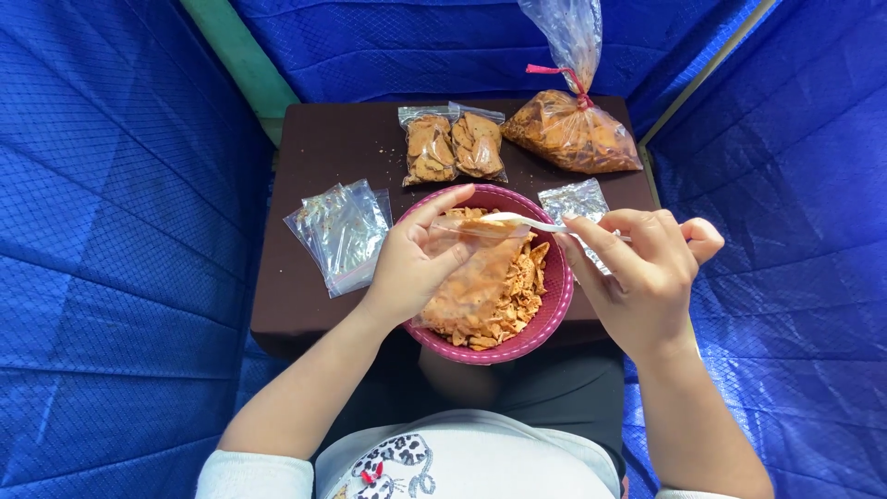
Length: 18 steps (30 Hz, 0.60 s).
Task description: Scooping chips from a bowl into small plastic bags using a spoon
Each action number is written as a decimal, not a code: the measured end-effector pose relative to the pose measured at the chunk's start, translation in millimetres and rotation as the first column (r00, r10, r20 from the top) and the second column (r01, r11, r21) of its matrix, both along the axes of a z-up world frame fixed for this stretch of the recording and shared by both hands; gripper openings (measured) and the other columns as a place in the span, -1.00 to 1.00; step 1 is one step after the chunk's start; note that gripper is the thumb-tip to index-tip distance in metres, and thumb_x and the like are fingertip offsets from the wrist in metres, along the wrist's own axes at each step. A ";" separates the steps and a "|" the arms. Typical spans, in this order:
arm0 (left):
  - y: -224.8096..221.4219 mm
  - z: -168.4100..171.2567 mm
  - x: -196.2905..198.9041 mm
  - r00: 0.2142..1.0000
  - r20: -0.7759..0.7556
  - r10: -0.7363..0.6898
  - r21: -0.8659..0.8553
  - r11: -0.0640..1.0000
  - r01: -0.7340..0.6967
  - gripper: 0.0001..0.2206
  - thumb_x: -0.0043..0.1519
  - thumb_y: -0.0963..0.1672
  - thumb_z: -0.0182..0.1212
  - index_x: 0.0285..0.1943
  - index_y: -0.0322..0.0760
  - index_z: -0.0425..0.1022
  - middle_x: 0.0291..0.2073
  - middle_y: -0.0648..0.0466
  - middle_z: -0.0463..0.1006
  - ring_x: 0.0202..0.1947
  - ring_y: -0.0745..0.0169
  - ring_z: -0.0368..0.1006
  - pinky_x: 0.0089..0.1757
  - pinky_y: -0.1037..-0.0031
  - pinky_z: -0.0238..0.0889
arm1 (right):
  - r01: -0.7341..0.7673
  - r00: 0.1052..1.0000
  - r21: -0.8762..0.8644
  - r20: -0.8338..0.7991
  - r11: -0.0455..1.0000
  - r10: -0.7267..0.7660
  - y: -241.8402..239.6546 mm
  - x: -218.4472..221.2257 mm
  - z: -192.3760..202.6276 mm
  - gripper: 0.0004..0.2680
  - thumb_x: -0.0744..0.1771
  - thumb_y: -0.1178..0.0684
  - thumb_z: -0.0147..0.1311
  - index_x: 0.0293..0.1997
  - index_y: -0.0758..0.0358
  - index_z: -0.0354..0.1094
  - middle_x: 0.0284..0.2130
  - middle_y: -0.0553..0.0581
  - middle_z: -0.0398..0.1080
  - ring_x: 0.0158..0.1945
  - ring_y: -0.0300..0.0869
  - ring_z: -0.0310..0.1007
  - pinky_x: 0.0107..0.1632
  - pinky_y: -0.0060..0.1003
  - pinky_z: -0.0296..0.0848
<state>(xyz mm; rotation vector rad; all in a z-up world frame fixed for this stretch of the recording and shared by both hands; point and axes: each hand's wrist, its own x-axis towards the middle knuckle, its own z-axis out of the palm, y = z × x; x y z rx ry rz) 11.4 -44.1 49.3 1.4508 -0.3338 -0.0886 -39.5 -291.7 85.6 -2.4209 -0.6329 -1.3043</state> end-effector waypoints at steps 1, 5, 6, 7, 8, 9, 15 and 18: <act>0.9 3.4 -1.5 1.000 0.001 0.000 -0.003 1.000 0.000 -0.41 0.15 -0.20 0.45 0.41 -0.06 0.40 0.00 -0.04 0.65 -0.07 0.27 0.61 -0.05 0.43 0.57 | 0.000 1.000 -0.003 0.001 1.000 0.000 0.5 -0.4 1.1 -0.88 0.33 0.16 0.41 -0.10 0.05 0.62 -0.35 0.05 0.40 -0.35 -0.11 0.31 -0.09 -0.14 0.00; -0.7 17.5 -10.9 0.990 0.144 0.003 0.196 0.980 -0.032 -0.56 0.29 -0.13 0.26 0.39 -0.13 0.39 0.09 -0.04 0.60 0.12 0.18 0.53 0.08 0.38 0.47 | 0.046 0.999 -0.029 -0.016 0.999 -0.047 -5.5 -5.0 -8.3 -0.88 0.37 0.10 0.40 -0.04 -0.02 0.61 -0.28 0.03 0.43 -0.29 -0.14 0.35 -0.03 -0.09 -0.04; -1.9 23.1 -12.8 0.984 0.177 -0.014 0.288 0.957 -0.038 -0.57 0.31 -0.10 0.18 0.38 -0.22 0.36 0.27 -0.04 0.50 0.29 0.09 0.46 0.18 0.37 0.40 | 0.077 0.995 -0.040 -0.057 0.996 -0.079 -8.4 -6.1 -11.8 -0.88 0.40 0.07 0.40 0.01 -0.06 0.58 -0.21 0.03 0.47 -0.23 -0.16 0.39 0.04 -0.03 -0.07; -2.7 22.8 -12.3 0.984 0.177 -0.014 0.289 0.957 -0.039 -0.57 0.31 -0.10 0.18 0.38 -0.22 0.36 0.27 -0.04 0.50 0.29 0.09 0.46 0.18 0.37 0.40 | 0.076 0.995 -0.039 -0.057 0.996 -0.078 -8.7 -6.1 -10.6 -0.88 0.40 0.07 0.40 0.01 -0.06 0.58 -0.21 0.03 0.47 -0.23 -0.16 0.39 0.04 -0.03 -0.07; -3.0 22.6 -12.6 0.977 0.212 -0.021 0.291 0.956 -0.042 -0.58 0.31 -0.11 0.18 0.37 -0.25 0.36 0.27 -0.07 0.50 0.32 0.07 0.43 0.22 0.34 0.34 | 0.085 0.995 -0.049 -0.055 0.995 -0.088 -8.4 -7.2 -9.0 -0.88 0.40 0.08 0.40 0.01 -0.07 0.59 -0.22 0.03 0.47 -0.23 -0.17 0.39 0.05 -0.03 -0.07; -3.2 22.4 -13.2 0.968 0.248 -0.029 0.293 0.955 -0.046 -0.59 0.31 -0.12 0.19 0.35 -0.29 0.37 0.27 -0.09 0.49 0.34 0.04 0.40 0.26 0.31 0.29 | 0.094 0.994 -0.060 -0.052 0.994 -0.097 -8.1 -8.6 -7.5 -0.88 0.40 0.08 0.40 0.01 -0.08 0.60 -0.23 0.02 0.46 -0.23 -0.17 0.39 0.05 -0.04 -0.07; -5.1 11.5 -13.5 0.947 0.319 -0.044 0.317 0.946 -0.063 -0.62 0.33 -0.18 0.16 0.36 -0.30 0.37 0.25 -0.07 0.51 0.31 0.04 0.44 0.23 0.32 0.35 | 0.062 0.997 -0.075 -0.031 0.995 -0.065 -1.5 -14.2 -3.0 -0.90 0.41 0.11 0.36 0.01 0.00 0.59 -0.21 0.06 0.45 -0.24 -0.07 0.39 0.04 -0.04 -0.02; -4.8 13.5 -13.7 0.952 0.304 -0.026 0.304 0.950 -0.071 -0.62 0.33 -0.14 0.18 0.34 -0.27 0.38 0.23 -0.07 0.52 0.28 0.07 0.47 0.21 0.33 0.38 | 0.108 0.994 -0.037 -0.025 0.994 -0.109 -1.1 -14.5 -3.2 -0.92 0.42 0.10 0.37 -0.02 -0.03 0.62 -0.22 0.04 0.44 -0.24 -0.13 0.38 0.10 -0.04 -0.10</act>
